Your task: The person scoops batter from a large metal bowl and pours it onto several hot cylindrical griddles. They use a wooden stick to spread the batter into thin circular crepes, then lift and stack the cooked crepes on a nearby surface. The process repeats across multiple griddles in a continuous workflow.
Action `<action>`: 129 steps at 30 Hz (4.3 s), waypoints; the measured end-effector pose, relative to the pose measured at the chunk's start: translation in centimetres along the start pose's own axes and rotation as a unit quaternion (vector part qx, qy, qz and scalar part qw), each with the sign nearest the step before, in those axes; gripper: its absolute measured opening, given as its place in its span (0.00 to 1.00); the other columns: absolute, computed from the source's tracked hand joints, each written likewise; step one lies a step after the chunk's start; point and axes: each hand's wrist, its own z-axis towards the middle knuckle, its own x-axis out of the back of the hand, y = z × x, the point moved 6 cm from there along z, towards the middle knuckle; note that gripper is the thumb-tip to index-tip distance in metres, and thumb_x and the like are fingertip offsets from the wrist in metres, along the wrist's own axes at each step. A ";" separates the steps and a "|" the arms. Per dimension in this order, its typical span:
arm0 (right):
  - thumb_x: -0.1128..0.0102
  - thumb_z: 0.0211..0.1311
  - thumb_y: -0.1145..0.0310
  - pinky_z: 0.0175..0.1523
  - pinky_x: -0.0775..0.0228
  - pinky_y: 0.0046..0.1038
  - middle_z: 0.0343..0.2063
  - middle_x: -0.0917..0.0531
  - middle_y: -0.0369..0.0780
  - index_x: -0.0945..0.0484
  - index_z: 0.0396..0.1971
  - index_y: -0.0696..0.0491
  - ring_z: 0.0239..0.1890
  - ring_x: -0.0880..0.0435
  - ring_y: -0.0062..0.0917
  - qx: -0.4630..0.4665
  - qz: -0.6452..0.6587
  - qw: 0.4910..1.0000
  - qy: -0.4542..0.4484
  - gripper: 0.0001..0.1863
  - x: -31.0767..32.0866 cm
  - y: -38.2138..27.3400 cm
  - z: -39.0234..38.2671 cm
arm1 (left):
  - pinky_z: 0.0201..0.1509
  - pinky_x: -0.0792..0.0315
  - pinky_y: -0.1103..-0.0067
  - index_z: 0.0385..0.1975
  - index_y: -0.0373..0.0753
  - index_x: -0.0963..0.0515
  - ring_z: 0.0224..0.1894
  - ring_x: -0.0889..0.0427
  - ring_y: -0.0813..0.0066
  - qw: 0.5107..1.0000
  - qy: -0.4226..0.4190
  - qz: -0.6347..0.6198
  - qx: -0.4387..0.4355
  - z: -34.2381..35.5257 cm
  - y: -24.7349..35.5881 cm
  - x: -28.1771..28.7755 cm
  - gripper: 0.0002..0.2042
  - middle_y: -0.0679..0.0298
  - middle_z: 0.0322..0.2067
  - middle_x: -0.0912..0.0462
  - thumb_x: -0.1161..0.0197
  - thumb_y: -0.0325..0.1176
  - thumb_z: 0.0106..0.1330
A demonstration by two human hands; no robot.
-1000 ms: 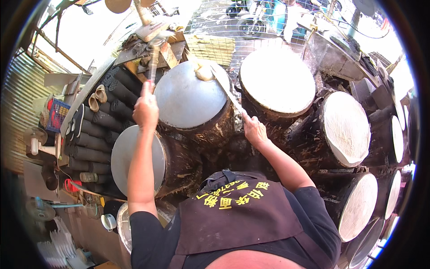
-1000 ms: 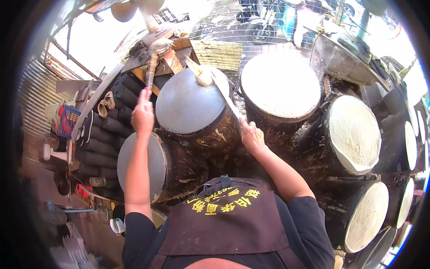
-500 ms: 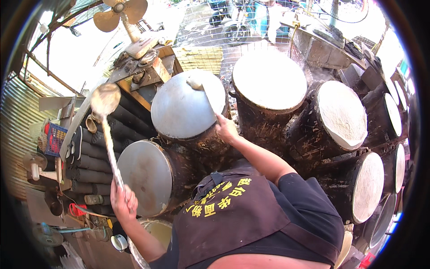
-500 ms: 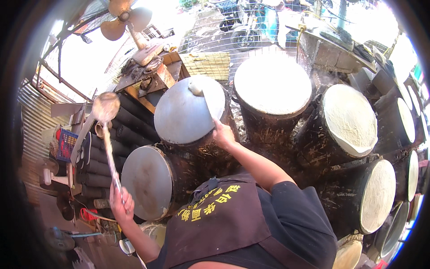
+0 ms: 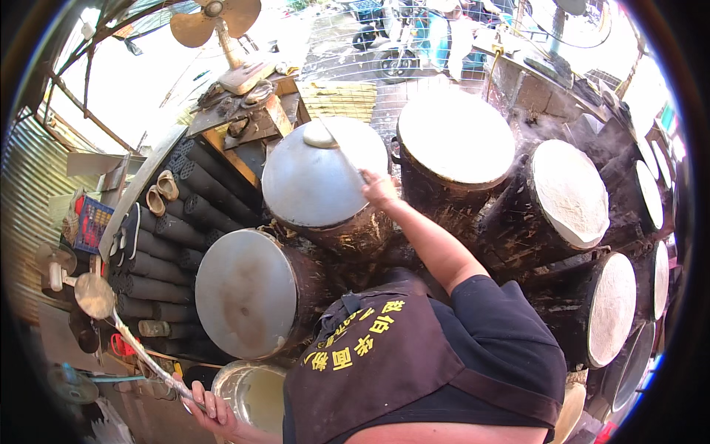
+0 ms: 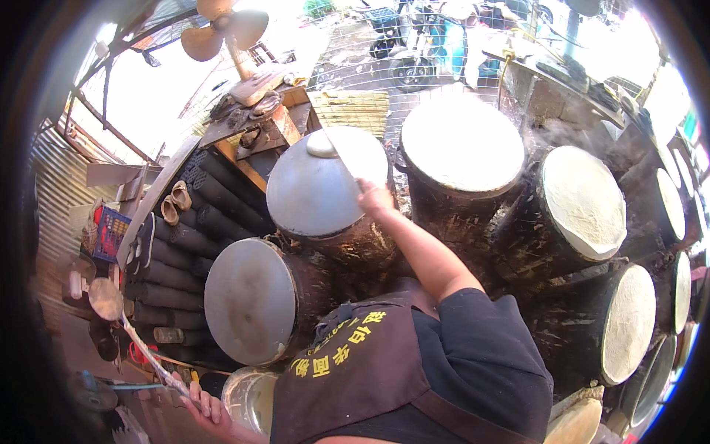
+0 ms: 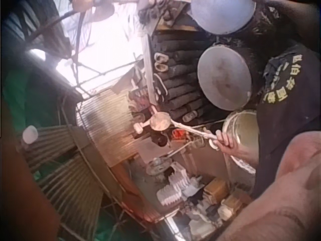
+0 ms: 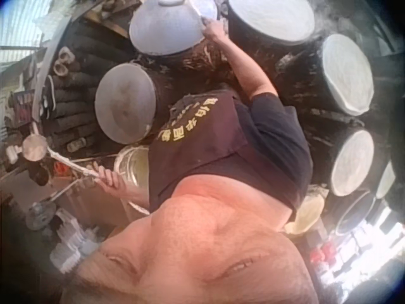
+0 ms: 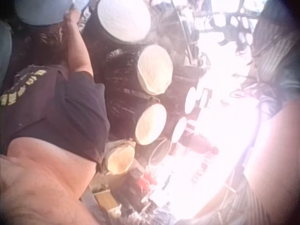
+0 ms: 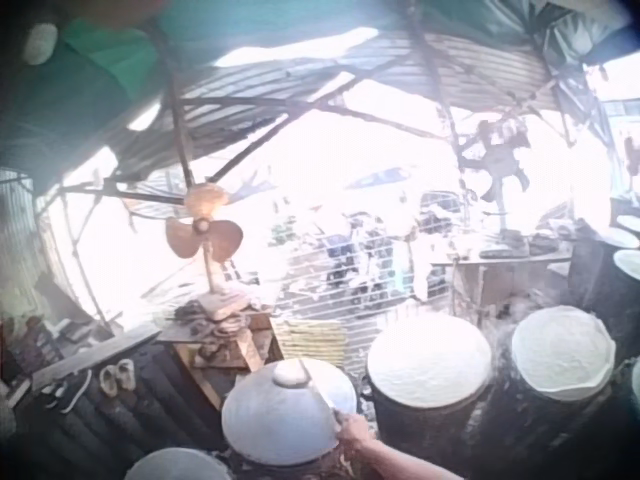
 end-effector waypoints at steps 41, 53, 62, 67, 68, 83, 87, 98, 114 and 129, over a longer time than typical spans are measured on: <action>0.51 0.56 0.77 0.52 0.25 0.32 0.42 0.17 0.43 0.24 0.52 0.44 0.44 0.17 0.33 0.208 -0.002 0.978 -0.033 0.23 3.7 0.7 13.8 | 0.08 0.47 0.89 0.69 0.43 0.56 0.11 0.46 0.87 0.997 0.022 0.049 -0.053 -5.6 -9.4 -12.3 0.24 0.68 0.20 0.42 0.62 0.38 0.76; 0.47 0.50 0.79 0.51 0.27 0.34 0.41 0.17 0.48 0.25 0.53 0.43 0.44 0.18 0.38 0.323 -0.075 0.929 -0.166 0.28 2.1 -1.7 13.2 | 0.08 0.46 0.88 0.69 0.42 0.55 0.12 0.44 0.86 0.999 -0.010 0.025 -0.044 -6.0 -10.5 -12.1 0.24 0.68 0.21 0.41 0.62 0.40 0.76; 0.44 0.47 0.77 0.47 0.26 0.34 0.38 0.16 0.45 0.23 0.50 0.44 0.40 0.17 0.35 0.388 -0.100 0.897 -0.187 0.26 -0.4 -2.4 12.9 | 0.10 0.40 0.87 0.69 0.44 0.55 0.14 0.41 0.83 0.999 -0.012 0.018 -0.039 -5.9 -11.6 -12.5 0.25 0.66 0.23 0.40 0.60 0.40 0.76; 0.48 0.48 0.79 0.52 0.27 0.35 0.40 0.17 0.47 0.20 0.45 0.47 0.44 0.18 0.37 0.309 -0.063 0.942 -0.112 0.22 3.5 -2.1 17.4 | 0.10 0.38 0.86 0.66 0.42 0.52 0.16 0.40 0.82 0.998 0.043 0.022 -0.045 -5.9 -13.0 -13.9 0.23 0.65 0.24 0.40 0.59 0.39 0.75; 0.49 0.48 0.80 0.53 0.28 0.35 0.40 0.17 0.47 0.19 0.43 0.47 0.45 0.19 0.38 0.270 -0.073 0.958 -0.066 0.21 4.2 -2.0 18.4 | 0.11 0.38 0.87 0.65 0.41 0.51 0.16 0.40 0.82 0.997 0.055 0.029 -0.042 -5.5 -13.3 -14.2 0.22 0.66 0.23 0.40 0.59 0.38 0.75; 0.45 0.52 0.70 0.46 0.27 0.38 0.33 0.17 0.48 0.19 0.36 0.53 0.39 0.18 0.39 0.347 -0.104 0.925 -0.113 0.12 1.6 -5.1 19.7 | 0.07 0.43 0.86 0.66 0.42 0.51 0.14 0.43 0.82 0.997 0.064 -0.028 -0.024 -6.7 -14.6 -13.1 0.24 0.66 0.22 0.41 0.57 0.39 0.75; 0.42 0.49 0.76 0.51 0.28 0.32 0.34 0.19 0.43 0.18 0.37 0.52 0.41 0.20 0.36 0.451 -0.101 0.845 -0.269 0.13 0.6 -4.2 16.0 | 0.07 0.45 0.87 0.66 0.43 0.50 0.14 0.44 0.83 0.997 0.067 -0.022 -0.017 -7.6 -15.0 -13.1 0.23 0.66 0.22 0.40 0.57 0.39 0.75; 0.46 0.52 0.75 0.49 0.28 0.34 0.32 0.18 0.44 0.19 0.33 0.52 0.39 0.19 0.35 0.462 -0.119 0.844 -0.244 0.09 1.5 -5.0 18.2 | 0.08 0.45 0.86 0.66 0.43 0.50 0.13 0.45 0.82 0.994 0.105 -0.015 -0.024 -7.6 -16.2 -14.7 0.23 0.66 0.23 0.40 0.62 0.43 0.76; 0.44 0.50 0.81 0.46 0.26 0.31 0.31 0.17 0.42 0.18 0.31 0.52 0.40 0.18 0.33 0.464 -0.108 0.830 -0.291 0.10 6.5 -2.3 19.3 | 0.08 0.42 0.87 0.65 0.42 0.50 0.14 0.43 0.84 0.996 0.083 -0.023 -0.004 -7.5 -17.8 -15.8 0.22 0.66 0.22 0.40 0.58 0.39 0.75; 0.46 0.52 0.83 0.43 0.26 0.33 0.31 0.21 0.40 0.18 0.32 0.52 0.36 0.20 0.33 0.428 -0.178 0.871 -0.162 0.12 14.6 4.0 9.7 | 0.08 0.42 0.89 0.65 0.38 0.49 0.14 0.43 0.85 0.989 0.048 -0.115 0.076 -6.2 -18.5 -13.7 0.22 0.66 0.21 0.40 0.57 0.37 0.74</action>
